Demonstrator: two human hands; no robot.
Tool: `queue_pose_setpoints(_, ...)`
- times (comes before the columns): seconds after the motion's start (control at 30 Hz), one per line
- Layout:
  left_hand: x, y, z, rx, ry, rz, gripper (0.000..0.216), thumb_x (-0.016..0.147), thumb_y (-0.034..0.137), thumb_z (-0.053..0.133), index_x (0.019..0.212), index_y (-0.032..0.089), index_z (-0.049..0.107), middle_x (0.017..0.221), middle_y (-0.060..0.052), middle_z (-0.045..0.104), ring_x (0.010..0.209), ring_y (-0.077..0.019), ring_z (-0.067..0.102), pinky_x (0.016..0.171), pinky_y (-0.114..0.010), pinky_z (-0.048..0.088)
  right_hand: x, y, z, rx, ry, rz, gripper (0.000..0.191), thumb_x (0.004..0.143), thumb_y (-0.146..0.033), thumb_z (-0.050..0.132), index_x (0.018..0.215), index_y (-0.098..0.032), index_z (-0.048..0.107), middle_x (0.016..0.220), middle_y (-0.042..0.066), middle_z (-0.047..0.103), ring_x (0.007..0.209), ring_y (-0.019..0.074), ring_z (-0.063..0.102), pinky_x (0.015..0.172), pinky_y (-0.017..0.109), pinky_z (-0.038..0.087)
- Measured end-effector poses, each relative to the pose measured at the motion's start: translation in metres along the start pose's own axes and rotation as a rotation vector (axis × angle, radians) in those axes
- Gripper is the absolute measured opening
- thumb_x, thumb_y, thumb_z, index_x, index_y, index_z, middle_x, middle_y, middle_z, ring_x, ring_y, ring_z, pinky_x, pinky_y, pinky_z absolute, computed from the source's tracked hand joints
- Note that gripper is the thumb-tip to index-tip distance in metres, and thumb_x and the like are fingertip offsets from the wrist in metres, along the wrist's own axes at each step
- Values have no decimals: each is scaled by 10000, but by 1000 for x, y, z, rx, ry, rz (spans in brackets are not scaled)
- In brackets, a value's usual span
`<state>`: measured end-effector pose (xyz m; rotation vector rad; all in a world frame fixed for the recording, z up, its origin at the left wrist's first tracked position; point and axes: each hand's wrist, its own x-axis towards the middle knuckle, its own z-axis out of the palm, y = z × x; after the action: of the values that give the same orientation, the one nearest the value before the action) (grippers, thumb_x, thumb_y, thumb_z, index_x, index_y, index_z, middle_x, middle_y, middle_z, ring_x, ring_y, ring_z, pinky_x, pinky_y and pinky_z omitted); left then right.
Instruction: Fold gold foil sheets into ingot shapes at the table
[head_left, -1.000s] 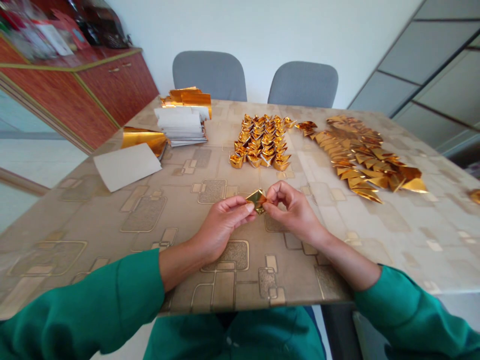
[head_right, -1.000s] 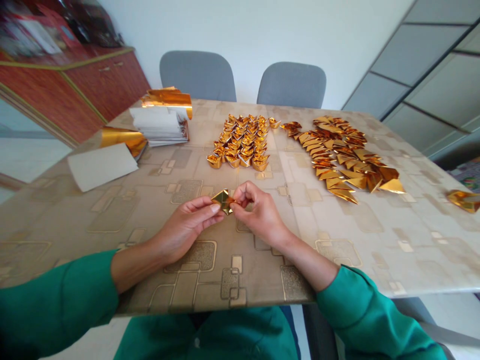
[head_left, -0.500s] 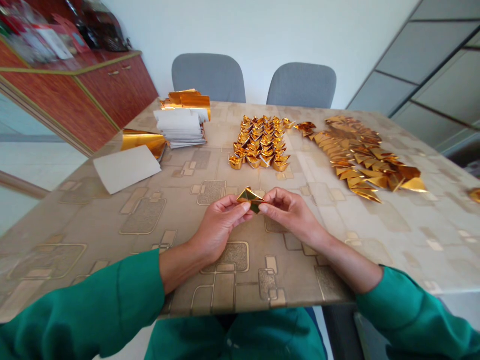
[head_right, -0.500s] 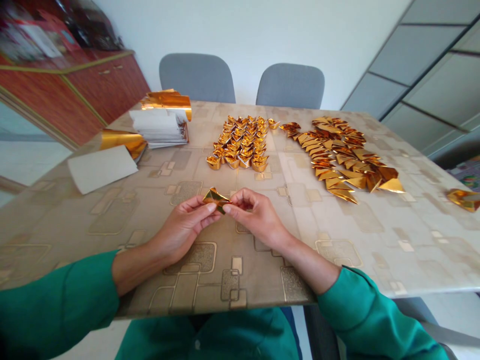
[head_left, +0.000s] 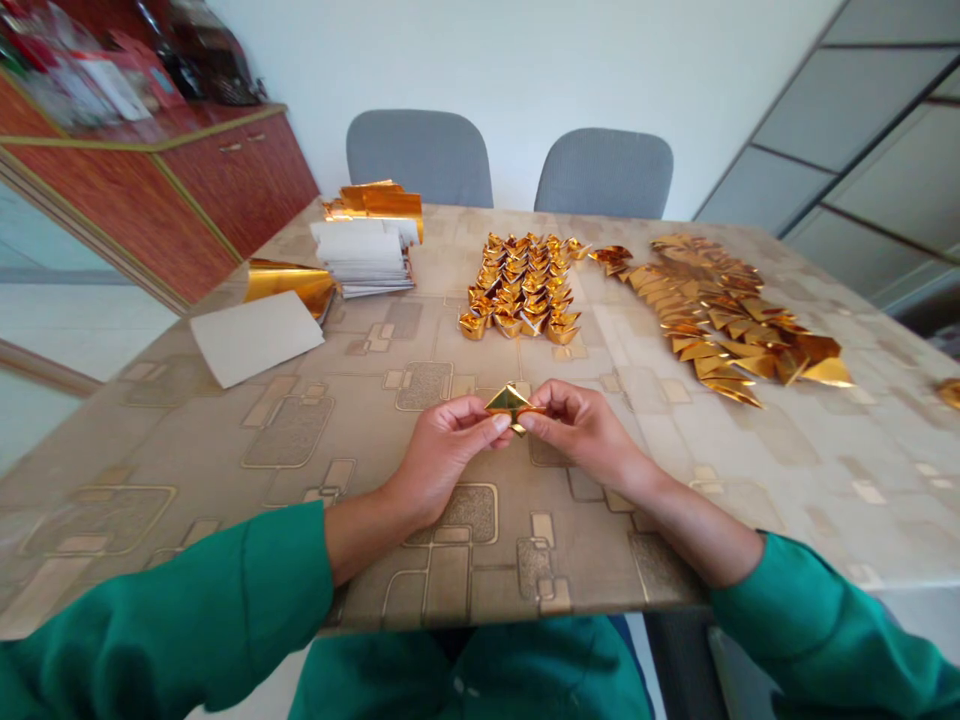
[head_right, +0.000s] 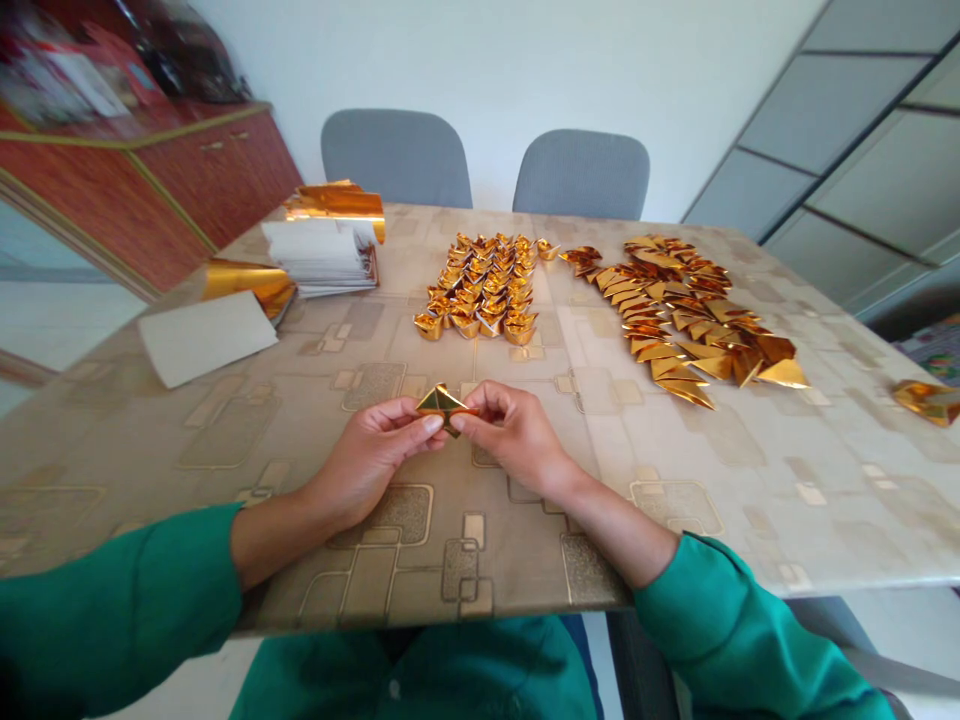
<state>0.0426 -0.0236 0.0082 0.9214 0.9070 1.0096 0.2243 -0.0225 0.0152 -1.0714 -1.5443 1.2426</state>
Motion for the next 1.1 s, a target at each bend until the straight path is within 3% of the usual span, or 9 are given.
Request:
queue_pose_setpoints(0.2, 1, 4, 0, 22, -57, -24, 265, 693, 297, 823, 881, 143, 720, 831, -13, 723, 720, -100, 637, 718, -230, 515, 0, -1, -4, -15, 6, -30, 278, 804, -394, 723, 721, -169, 583, 669, -24, 560, 604, 97, 468, 577, 245, 376)
queue_pose_setpoints(0.43, 0, 5, -2, 91, 2, 26, 223, 677, 292, 818, 700, 132, 665, 638, 12, 669, 604, -85, 590, 616, -199, 457, 1, -1, -3, 65, -73, -12, 298, 843, -457, 682, 771, -174, 622, 689, -16, 606, 618, 105, 515, 601, 249, 408)
queue_pose_setpoints(0.6, 1, 7, -2, 133, -60, -11, 220, 683, 294, 807, 727, 129, 668, 651, 3, 675, 614, -93, 596, 625, -208, 457, 0, 2, -4, -42, -20, -94, 277, 861, -410, 677, 742, -169, 608, 697, 1, 614, 648, 117, 529, 617, 260, 409)
queue_pose_setpoints(0.73, 1, 10, -1, 89, -115, -58, 263, 673, 314, 821, 812, 141, 680, 738, 0, 701, 647, -104, 628, 643, -223, 486, 0, 1, -6, -44, -44, -74, 275, 853, -409, 687, 749, -165, 615, 698, 2, 613, 647, 119, 531, 623, 264, 410)
queue_pose_setpoints(0.93, 1, 11, -2, 111, -5, 65, 262, 688, 338, 819, 703, 136, 653, 632, 8, 676, 595, -92, 608, 603, -198, 467, -1, -5, -2, 18, -59, 0, 334, 871, -508, 633, 808, -180, 611, 693, -17, 567, 630, 112, 493, 589, 250, 377)
queue_pose_setpoints(1.1, 1, 8, -2, 94, 21, 100, 252, 684, 336, 827, 703, 140, 669, 635, 9, 682, 598, -91, 614, 610, -196, 474, -4, 0, 3, 43, -60, 14, 306, 806, -445, 724, 774, -184, 567, 686, -30, 553, 596, 99, 447, 551, 242, 336)
